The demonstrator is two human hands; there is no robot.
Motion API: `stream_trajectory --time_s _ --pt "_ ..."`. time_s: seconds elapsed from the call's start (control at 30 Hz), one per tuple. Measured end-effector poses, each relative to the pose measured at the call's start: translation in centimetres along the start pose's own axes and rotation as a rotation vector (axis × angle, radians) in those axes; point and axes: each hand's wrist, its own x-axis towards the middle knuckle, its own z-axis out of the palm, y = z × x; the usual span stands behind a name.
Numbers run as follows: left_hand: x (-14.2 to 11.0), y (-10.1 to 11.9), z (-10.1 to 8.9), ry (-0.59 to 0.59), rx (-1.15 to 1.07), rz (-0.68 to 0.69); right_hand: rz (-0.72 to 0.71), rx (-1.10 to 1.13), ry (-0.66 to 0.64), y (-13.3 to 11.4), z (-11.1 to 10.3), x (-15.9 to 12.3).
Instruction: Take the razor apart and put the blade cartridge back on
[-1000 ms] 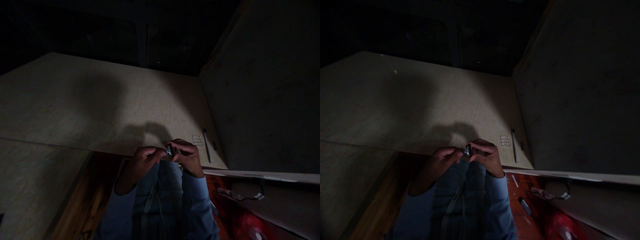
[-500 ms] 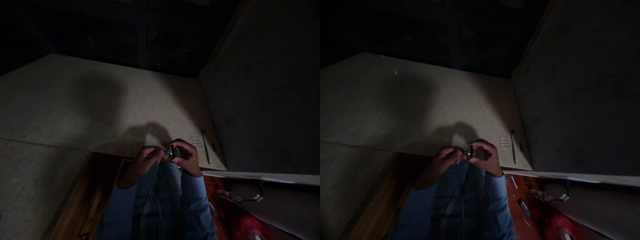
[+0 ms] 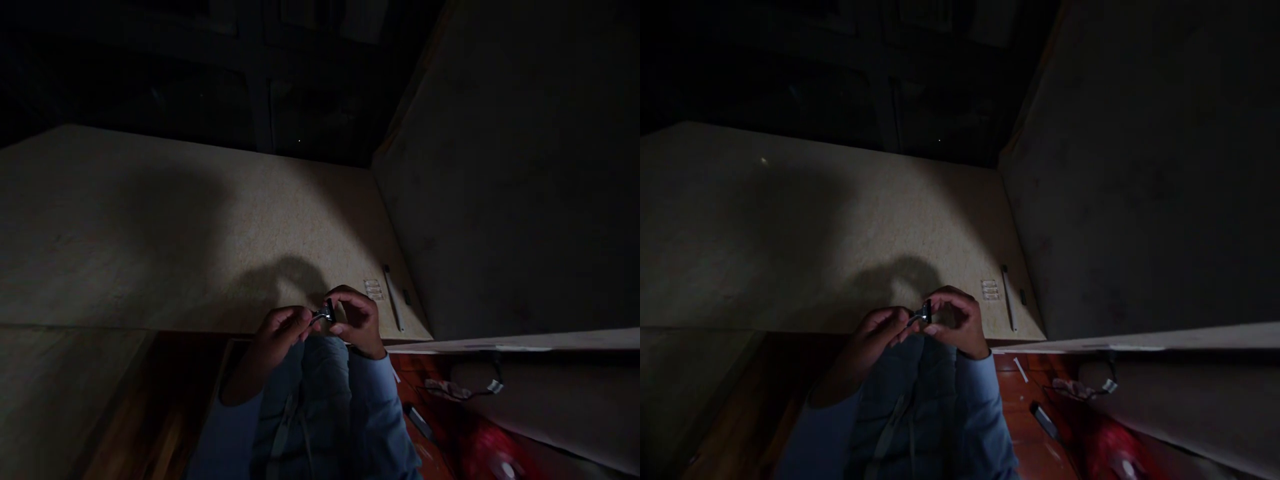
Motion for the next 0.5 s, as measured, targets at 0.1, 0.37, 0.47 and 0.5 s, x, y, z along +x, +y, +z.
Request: stream_trajectory --time_s 0.1,0.37,0.47,0.5 --pt "0.1 0.0 0.1 0.007 0.053 0.031 -0.005 0.002 0.012 -0.2 -0.1 0.0" --pt "0.1 -0.1 1.3 0.056 0.092 0.056 0.002 0.002 0.076 -1.0 -0.7 -0.2" --pt "-0.1 0.0 2.0 0.053 0.068 0.063 0.031 0.013 0.098 -1.2 -1.0 -0.4" --pt "-0.2 0.1 2.2 0.05 0.057 0.065 0.058 0.023 0.098 -1.3 -1.2 -0.5"
